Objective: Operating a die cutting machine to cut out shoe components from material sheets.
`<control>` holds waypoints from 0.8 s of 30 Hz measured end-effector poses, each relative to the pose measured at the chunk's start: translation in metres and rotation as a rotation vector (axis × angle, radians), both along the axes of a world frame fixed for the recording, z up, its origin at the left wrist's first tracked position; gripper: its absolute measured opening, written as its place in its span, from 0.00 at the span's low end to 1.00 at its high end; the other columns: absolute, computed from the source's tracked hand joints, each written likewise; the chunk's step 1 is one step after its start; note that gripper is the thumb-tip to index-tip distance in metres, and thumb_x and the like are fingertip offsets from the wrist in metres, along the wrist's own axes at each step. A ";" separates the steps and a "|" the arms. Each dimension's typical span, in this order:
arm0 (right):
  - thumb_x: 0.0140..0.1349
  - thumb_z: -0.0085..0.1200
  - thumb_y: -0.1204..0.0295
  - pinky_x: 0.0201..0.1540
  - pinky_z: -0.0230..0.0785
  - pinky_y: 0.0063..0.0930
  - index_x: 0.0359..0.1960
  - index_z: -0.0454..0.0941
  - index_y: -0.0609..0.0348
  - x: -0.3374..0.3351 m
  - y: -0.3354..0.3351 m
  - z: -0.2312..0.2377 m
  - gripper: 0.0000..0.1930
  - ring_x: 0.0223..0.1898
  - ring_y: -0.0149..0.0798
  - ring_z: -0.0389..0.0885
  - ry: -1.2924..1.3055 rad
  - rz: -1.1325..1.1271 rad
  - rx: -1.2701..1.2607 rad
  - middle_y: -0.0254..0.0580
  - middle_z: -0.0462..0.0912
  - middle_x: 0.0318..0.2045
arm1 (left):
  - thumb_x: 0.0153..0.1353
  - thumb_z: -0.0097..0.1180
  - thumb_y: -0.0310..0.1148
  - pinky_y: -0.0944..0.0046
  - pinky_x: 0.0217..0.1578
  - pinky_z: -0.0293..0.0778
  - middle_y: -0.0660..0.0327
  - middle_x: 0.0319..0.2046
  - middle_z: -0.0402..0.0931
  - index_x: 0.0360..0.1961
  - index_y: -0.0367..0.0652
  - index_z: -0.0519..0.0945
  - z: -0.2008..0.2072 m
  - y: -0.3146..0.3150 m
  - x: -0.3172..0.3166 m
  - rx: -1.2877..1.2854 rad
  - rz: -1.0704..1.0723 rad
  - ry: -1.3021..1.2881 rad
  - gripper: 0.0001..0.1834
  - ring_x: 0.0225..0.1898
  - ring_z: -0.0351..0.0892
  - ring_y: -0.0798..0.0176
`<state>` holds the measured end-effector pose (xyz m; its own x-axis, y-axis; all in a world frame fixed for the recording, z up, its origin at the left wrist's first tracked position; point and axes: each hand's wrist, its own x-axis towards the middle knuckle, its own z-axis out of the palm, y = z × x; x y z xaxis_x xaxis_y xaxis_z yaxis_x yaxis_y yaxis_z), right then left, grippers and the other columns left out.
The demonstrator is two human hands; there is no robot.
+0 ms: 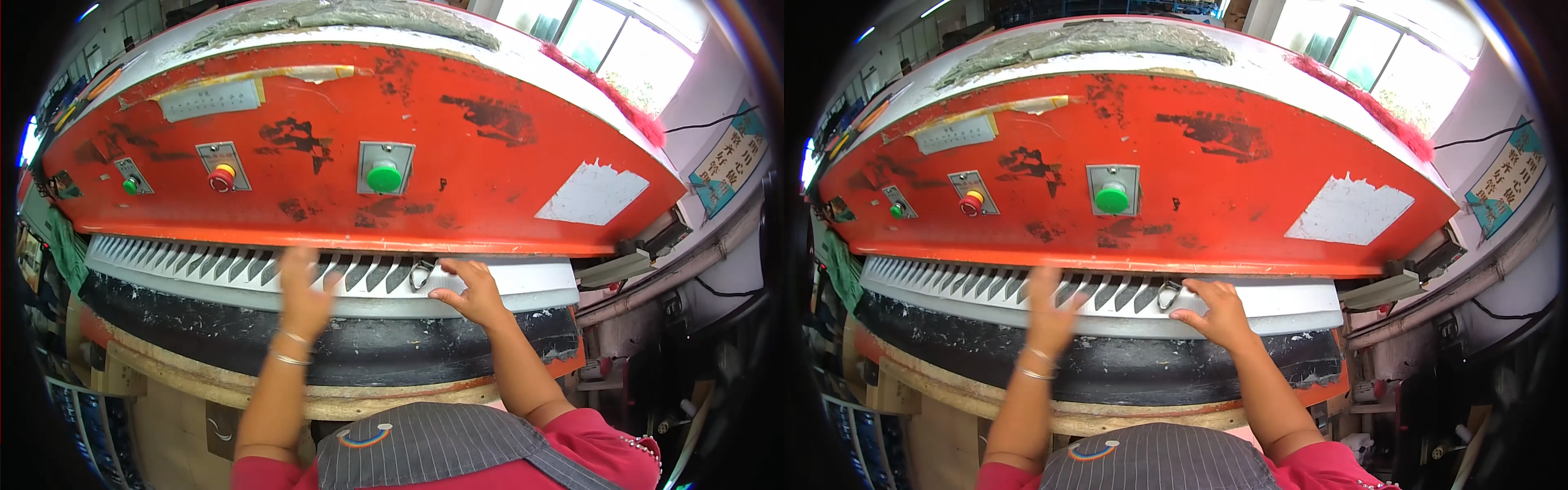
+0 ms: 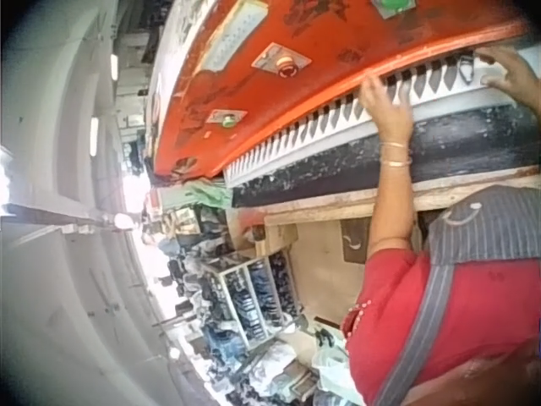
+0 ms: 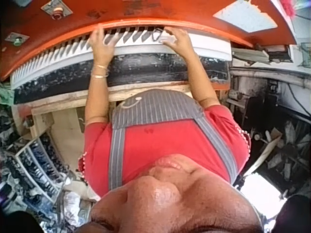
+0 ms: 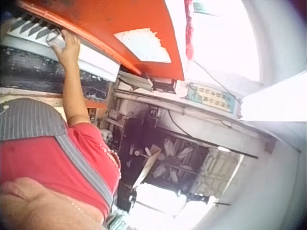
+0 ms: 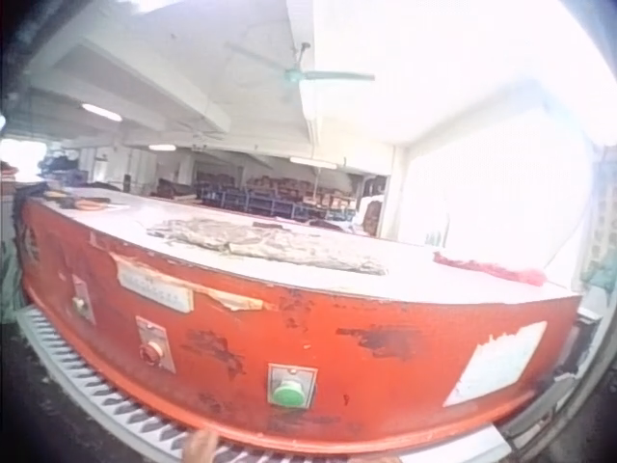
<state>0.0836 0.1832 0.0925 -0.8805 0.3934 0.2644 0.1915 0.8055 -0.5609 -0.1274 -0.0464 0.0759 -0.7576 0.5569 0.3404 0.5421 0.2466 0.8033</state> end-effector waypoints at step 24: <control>0.52 0.58 0.46 0.46 0.69 0.42 0.43 0.76 0.62 0.017 -0.098 0.030 0.30 0.45 0.52 0.76 -0.341 0.393 -0.190 0.50 0.79 0.41 | 0.55 0.56 0.35 0.58 0.39 0.76 0.55 0.32 0.80 0.37 0.43 0.82 0.049 -0.072 0.080 -0.440 -0.357 0.123 0.10 0.37 0.79 0.53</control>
